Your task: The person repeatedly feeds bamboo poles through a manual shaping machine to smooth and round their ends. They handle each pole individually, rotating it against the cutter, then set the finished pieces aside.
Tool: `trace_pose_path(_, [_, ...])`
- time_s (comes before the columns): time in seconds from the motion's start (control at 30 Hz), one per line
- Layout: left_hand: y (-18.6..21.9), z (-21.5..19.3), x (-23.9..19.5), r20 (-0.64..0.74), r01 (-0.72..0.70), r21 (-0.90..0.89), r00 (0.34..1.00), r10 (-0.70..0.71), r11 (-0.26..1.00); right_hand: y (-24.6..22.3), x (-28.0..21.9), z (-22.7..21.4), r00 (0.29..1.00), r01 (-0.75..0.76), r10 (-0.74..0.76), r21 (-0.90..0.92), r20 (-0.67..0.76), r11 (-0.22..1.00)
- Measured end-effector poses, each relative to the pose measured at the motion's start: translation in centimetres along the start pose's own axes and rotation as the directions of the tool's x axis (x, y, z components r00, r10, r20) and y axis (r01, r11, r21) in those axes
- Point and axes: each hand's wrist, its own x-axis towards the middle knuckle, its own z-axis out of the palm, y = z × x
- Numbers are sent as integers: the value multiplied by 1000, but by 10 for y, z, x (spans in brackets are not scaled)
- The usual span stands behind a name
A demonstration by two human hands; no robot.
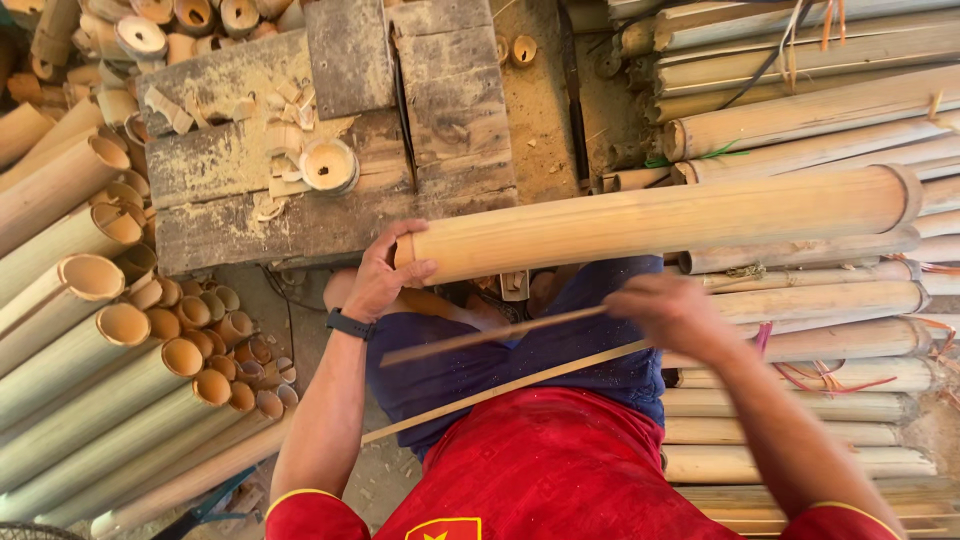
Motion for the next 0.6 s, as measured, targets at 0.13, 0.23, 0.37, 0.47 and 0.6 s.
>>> trace_pose_path(0.13, [3,1,-1,14,-72,-2,997,72,997,54,-13,-53,946,-207,196,-16,-258,978])
trace_pose_path(0.23, [8,10,1,-7,-121,30,993,122,992,76,-5,-63,923,-264,196,-176,-330,948])
trace_pose_path(0.37, [13,27,4,-189,43,59,981,-31,997,84,9,-51,944,-227,158,-224,-290,948])
trace_pose_path(0.47, [10,37,7,-300,27,11,954,-23,1000,83,10,-45,954,-193,121,-251,-274,949])
trace_pose_path(0.6, [5,45,11,-344,19,-32,938,-29,999,83,13,-45,987,-153,110,-461,-118,874])
